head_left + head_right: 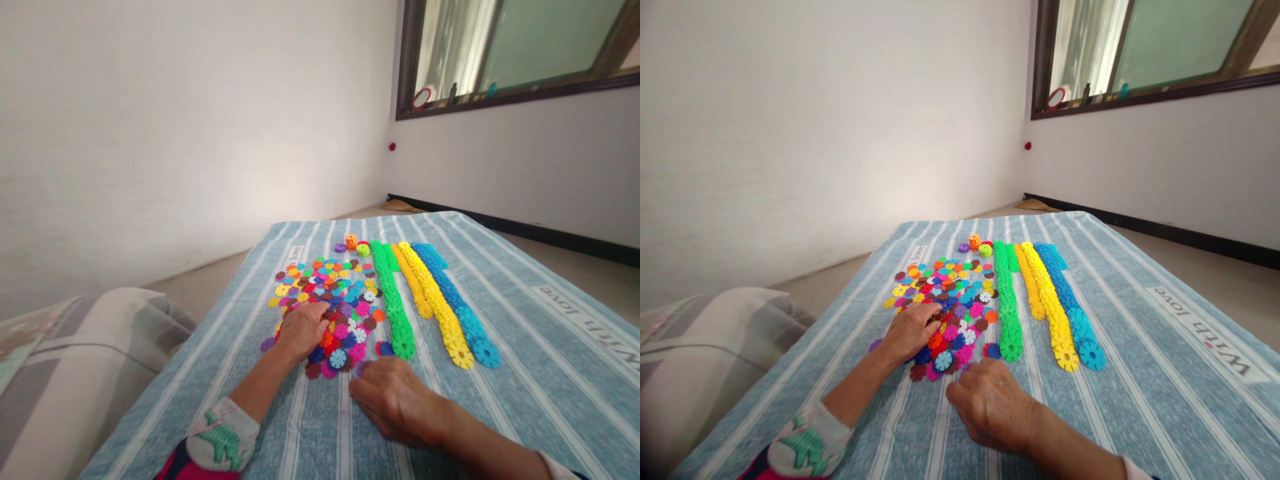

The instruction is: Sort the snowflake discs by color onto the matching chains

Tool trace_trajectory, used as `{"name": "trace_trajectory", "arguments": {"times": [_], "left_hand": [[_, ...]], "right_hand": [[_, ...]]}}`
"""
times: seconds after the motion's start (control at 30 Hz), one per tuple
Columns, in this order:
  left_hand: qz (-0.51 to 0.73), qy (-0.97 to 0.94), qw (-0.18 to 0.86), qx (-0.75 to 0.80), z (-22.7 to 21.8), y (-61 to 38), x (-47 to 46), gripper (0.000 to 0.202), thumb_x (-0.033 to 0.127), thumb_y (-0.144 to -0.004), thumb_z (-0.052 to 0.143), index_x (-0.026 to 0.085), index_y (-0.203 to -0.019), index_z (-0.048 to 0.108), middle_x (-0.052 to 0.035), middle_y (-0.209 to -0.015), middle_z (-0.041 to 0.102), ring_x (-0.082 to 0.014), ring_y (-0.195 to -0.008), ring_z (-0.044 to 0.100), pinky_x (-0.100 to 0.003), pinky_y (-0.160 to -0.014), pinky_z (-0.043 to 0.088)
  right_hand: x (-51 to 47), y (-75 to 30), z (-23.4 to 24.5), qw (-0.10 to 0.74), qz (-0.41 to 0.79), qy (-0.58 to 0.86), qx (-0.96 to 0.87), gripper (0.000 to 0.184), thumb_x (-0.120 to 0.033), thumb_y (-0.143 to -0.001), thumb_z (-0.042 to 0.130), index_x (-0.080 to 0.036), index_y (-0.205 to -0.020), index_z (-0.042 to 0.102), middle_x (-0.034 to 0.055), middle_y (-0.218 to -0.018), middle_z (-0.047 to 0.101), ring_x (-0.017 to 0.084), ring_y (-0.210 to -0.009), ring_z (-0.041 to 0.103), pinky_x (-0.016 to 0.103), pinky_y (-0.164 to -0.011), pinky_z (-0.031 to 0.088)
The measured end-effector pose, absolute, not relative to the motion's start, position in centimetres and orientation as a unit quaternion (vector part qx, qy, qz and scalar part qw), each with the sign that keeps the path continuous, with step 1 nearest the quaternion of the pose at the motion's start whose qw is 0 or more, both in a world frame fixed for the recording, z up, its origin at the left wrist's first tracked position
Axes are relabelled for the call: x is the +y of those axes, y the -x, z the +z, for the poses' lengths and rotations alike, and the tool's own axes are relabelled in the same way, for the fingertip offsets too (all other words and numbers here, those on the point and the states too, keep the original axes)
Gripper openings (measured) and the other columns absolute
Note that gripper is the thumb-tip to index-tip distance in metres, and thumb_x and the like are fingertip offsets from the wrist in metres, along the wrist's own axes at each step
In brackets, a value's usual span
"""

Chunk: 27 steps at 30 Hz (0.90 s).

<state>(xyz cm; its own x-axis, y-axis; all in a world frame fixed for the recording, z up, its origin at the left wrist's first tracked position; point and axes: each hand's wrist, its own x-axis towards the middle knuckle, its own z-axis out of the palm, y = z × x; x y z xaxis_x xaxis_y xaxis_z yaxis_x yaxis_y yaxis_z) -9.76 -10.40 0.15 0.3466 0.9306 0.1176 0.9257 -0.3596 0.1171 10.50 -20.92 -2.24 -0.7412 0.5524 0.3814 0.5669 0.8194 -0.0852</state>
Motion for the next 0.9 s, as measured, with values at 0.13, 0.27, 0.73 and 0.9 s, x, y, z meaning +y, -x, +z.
{"name": "trace_trajectory", "arguments": {"times": [0.13, 0.27, 0.73, 0.9], "left_hand": [[0.106, -0.821, 0.028, 0.560, 0.2, 9.9, -10.3, 0.019, 0.020, -0.082, 0.050, 0.020, -0.092, 0.066, -0.0059, -0.088, 0.069, -0.0209, -0.089, 0.063, -0.030, -0.076, 0.043], [0.156, -0.811, 0.071, 0.559, 0.2, 10.2, -9.8, 0.018, 0.016, -0.080, 0.049, 0.019, -0.087, 0.066, -0.0029, -0.082, 0.070, -0.0165, -0.081, 0.064, -0.025, -0.072, 0.042], [0.260, -0.771, 0.116, 0.569, -0.8, 11.1, -8.6, 0.026, 0.014, -0.073, 0.050, 0.020, -0.092, 0.066, -0.0019, -0.084, 0.073, -0.0155, -0.080, 0.067, -0.025, -0.075, 0.051], [0.262, -0.771, 0.117, 0.568, -1.1, 11.1, -8.4, 0.026, 0.012, -0.075, 0.049, 0.019, -0.094, 0.065, -0.0044, -0.092, 0.072, -0.0166, -0.086, 0.068, -0.027, -0.079, 0.052]], "right_hand": [[-20.9, -10.6, -2.2, 0.205, -0.019, 0.295, -0.933, 0.015, -0.011, -0.087, 0.049, -0.019, -0.074, 0.049, -0.0008, -0.066, 0.058, 0.013, -0.057, 0.044, 0.031, -0.055, 0.021], [-20.9, -10.7, -2.3, 0.211, -0.018, 0.297, -0.931, 0.016, -0.011, -0.088, 0.048, -0.019, -0.074, 0.049, -0.0010, -0.066, 0.058, 0.013, -0.057, 0.044, 0.031, -0.055, 0.022], [-21.0, -10.6, -2.2, 0.213, -0.012, 0.299, -0.930, 0.017, -0.012, -0.088, 0.047, -0.019, -0.073, 0.050, -0.0005, -0.066, 0.059, 0.013, -0.057, 0.046, 0.031, -0.055, 0.022], [-20.9, -10.6, -2.3, 0.210, -0.014, 0.300, -0.930, 0.015, -0.012, -0.087, 0.048, -0.019, -0.073, 0.050, -0.0007, -0.067, 0.058, 0.013, -0.057, 0.045, 0.031, -0.055, 0.022]]}}
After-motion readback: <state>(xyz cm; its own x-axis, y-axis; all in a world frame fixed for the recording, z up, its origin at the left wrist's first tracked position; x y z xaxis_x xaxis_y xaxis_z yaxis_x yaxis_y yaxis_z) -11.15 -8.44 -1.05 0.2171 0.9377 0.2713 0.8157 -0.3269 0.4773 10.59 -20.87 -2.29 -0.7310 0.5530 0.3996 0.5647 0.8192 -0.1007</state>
